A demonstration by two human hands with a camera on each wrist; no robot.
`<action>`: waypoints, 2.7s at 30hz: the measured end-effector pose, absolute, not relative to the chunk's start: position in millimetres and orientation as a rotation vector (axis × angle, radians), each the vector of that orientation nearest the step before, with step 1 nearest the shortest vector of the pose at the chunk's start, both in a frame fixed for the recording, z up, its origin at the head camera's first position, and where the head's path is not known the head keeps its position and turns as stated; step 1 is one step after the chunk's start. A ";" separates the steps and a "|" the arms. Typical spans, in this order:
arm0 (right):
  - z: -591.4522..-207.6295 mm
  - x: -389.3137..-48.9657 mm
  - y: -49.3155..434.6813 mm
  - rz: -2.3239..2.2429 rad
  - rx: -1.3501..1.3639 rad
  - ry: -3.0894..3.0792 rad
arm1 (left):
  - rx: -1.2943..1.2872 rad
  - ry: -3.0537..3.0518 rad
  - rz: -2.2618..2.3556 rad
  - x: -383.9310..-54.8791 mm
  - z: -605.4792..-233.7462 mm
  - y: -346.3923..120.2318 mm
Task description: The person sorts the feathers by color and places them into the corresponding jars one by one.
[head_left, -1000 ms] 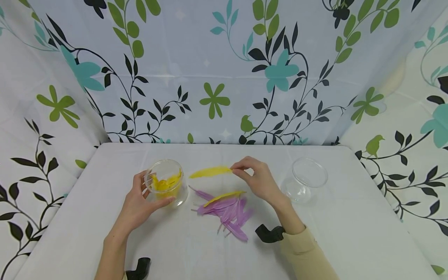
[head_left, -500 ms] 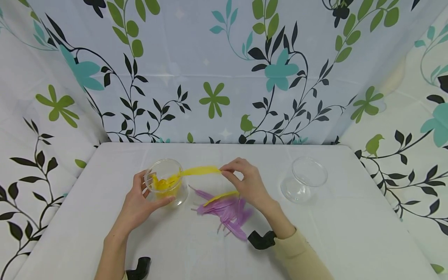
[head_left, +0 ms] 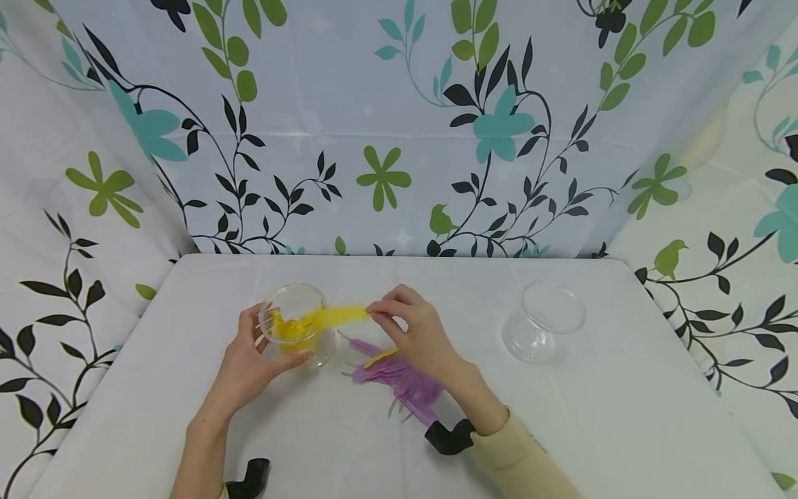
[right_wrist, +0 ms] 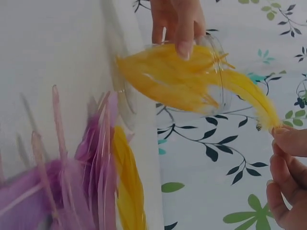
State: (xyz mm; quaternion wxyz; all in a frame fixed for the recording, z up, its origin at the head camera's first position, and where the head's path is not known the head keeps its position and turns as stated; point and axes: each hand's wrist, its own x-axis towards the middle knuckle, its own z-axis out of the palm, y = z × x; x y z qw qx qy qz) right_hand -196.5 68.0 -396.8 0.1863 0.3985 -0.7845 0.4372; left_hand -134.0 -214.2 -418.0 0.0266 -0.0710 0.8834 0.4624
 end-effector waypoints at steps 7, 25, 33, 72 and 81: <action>-387.5 -194.8 45.0 1.102 1.134 -2.257 | -0.229 2.722 1.428 -133.4 -418.3 -212.4; -392.3 -187.0 7.5 1.096 1.122 -2.404 | -0.172 2.748 1.475 -131.9 -420.0 -213.0; -396.8 -186.4 -2.7 1.111 1.126 -2.359 | -0.170 2.749 1.486 -132.3 -421.4 -214.6; -415.2 -186.6 38.1 1.201 0.977 -2.294 | -0.201 2.752 1.436 -134.8 -420.8 -215.8; -417.6 -195.7 80.8 1.249 0.915 -2.337 | -0.197 2.748 1.431 -134.6 -420.5 -215.1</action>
